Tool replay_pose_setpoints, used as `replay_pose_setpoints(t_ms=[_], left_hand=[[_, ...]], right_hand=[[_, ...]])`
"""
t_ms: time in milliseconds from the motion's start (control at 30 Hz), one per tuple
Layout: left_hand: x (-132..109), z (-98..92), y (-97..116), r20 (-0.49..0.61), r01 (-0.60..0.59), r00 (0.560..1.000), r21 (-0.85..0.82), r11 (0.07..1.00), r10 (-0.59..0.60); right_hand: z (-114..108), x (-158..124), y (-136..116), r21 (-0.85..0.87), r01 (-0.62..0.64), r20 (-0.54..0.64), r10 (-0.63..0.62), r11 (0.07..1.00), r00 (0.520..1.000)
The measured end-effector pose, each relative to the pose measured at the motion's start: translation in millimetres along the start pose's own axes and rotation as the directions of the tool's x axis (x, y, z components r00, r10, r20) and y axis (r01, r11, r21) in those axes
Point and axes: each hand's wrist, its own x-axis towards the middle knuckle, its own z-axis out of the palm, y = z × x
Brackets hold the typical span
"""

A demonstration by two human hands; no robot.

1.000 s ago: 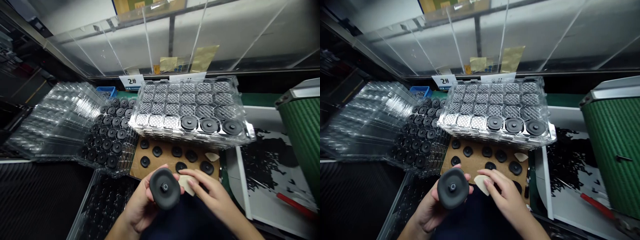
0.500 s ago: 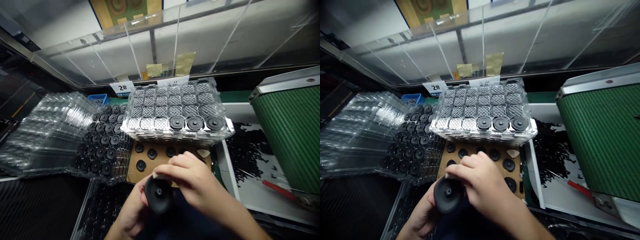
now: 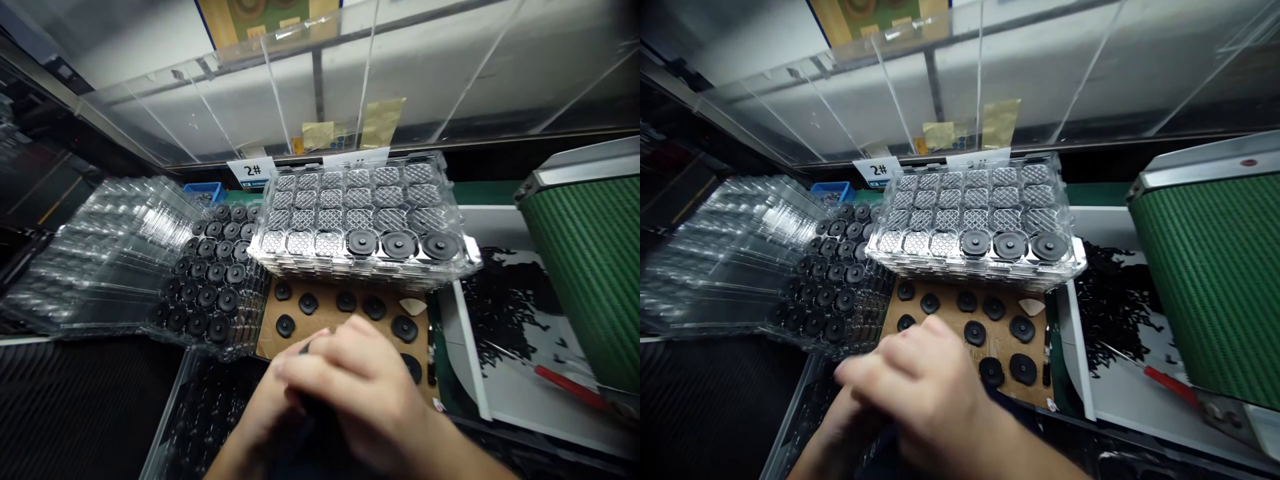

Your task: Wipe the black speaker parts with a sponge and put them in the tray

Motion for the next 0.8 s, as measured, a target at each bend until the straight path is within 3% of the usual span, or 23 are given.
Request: replay_pose_setpoints(t_ms=[67,133,167,333,400,467,533,600,667,700,767,800], left_hand=[[2,-3.8,0,0.002,0.008,1.0,-0.043,0.999,-0.008],[3,-9.3,1,-0.001,0.032,0.999,-0.135,0.99,-0.032],[4,-12.1,1,-0.003,0.047,0.999,-0.187,0.981,-0.048],[8,-20.7,4,-0.008,0.078,0.996,-0.322,0.944,-0.085],[11,-20.2,4,-0.007,0.093,0.995,-0.329,0.94,-0.101],[13,-18.1,2,-0.002,0.103,0.994,-0.318,0.942,-0.109],[13,-16.1,-1,0.002,0.093,0.995,-0.305,0.948,-0.096],[12,-16.2,-4,-0.014,0.087,0.995,-0.274,0.958,-0.094],[9,-18.8,-5,-0.055,0.087,0.993,-0.221,0.971,-0.101],[8,-20.5,-5,-0.087,0.086,0.991,-0.19,0.978,-0.104],[5,-23.0,-5,-0.142,0.075,0.985,-0.16,0.984,-0.098],[5,-23.3,-4,-0.154,0.067,0.984,-0.157,0.985,-0.091]], right_hand=[[2,-5,18,0.012,-0.249,0.035,0.249,0.968,0.968],[6,-18,38,-0.018,-0.472,0.043,0.472,0.881,0.88],[9,-28,46,-0.026,-0.526,0.043,0.527,0.85,0.849],[26,-75,61,0.008,-0.588,0.122,0.583,0.809,0.804],[26,-76,57,0.002,-0.625,0.099,0.621,0.781,0.777],[21,-61,45,0.016,-0.654,-0.004,0.654,0.757,0.757],[17,-39,28,0.048,-0.605,-0.152,0.605,0.795,0.782],[16,-17,10,0.031,-0.429,-0.222,0.425,0.903,0.878],[16,-3,-3,0.01,-0.268,-0.092,0.268,0.963,0.959],[16,1,-7,0.018,-0.232,0.015,0.231,0.973,0.973],[16,6,-10,0.036,-0.249,0.205,0.237,0.968,0.95],[17,7,-9,0.023,-0.271,0.246,0.257,0.962,0.935]])
